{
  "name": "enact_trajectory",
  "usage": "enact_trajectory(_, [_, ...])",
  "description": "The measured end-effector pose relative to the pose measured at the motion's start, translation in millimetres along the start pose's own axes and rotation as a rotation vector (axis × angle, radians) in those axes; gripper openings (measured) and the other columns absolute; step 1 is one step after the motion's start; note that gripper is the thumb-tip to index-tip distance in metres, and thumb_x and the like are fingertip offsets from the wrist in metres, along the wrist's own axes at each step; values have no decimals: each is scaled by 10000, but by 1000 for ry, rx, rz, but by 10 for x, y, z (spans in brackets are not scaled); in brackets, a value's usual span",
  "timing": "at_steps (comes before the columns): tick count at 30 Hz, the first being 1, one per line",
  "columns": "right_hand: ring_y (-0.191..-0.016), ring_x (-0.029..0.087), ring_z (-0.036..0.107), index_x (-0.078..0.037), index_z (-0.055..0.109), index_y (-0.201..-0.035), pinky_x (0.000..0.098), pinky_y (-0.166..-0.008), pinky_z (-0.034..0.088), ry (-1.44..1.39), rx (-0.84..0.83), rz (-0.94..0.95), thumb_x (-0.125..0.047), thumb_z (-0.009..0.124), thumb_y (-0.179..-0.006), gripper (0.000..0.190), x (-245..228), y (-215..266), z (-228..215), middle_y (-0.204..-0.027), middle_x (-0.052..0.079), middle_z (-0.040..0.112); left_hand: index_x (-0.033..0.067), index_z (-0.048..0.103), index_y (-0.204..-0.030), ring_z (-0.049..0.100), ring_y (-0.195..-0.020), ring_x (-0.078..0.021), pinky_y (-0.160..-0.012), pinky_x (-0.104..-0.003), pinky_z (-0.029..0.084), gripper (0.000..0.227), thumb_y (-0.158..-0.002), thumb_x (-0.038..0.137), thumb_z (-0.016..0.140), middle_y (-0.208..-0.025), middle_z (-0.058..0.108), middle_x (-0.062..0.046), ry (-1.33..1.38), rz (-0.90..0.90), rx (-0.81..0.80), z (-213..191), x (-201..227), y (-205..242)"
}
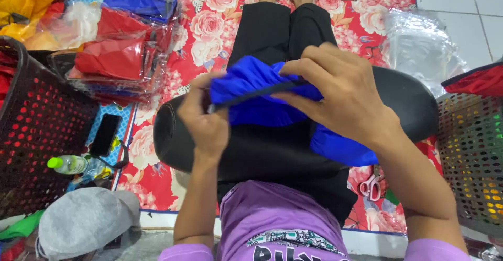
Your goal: Stretching and adjusting the elastic band of a blue fabric cover while sitting on the floor.
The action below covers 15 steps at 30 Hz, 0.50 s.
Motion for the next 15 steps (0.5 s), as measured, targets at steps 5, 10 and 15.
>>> enact_trajectory(5, [-1019, 342, 546, -102, 624, -1281, 464, -886, 437, 210, -160, 102, -207, 837, -874, 471, 136, 448, 207, -1186, 124, 600, 70, 626, -1137, 580, -704, -137, -588, -264, 469, 157, -1014, -17, 673, -1003, 631, -56, -116, 63, 140, -463, 398, -323])
enact_trajectory(10, [-1077, 369, 641, -47, 655, -1291, 471, -973, 538, 194, -56, 220, 16, 857, -798, 536, 246, 770, -109, -1261, 214, 636, -47, 634, -1049, 358, -603, -103, -516, -264, 244, 208, -931, -218, 640, -1028, 541, -116, -174, 212, 202, -842, 721, -574])
enact_trajectory(15, [-997, 344, 669, 81, 690, -1085, 417, -904, 502, 94, 125, 373, 202, 766, -941, 203, 514, 882, -622, -1077, 207, 684, -142, 742, -1123, 577, -983, -294, -665, -331, 433, 260, -983, -336, 844, -1097, 606, -245, -425, 400, 29, -1028, 903, -615])
Point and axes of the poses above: each hand's wrist, its own y-axis away from the middle knuckle, its own z-axis out of the palm, x = y × z, the point moved 9 cm from there along -y, towards the middle knuckle
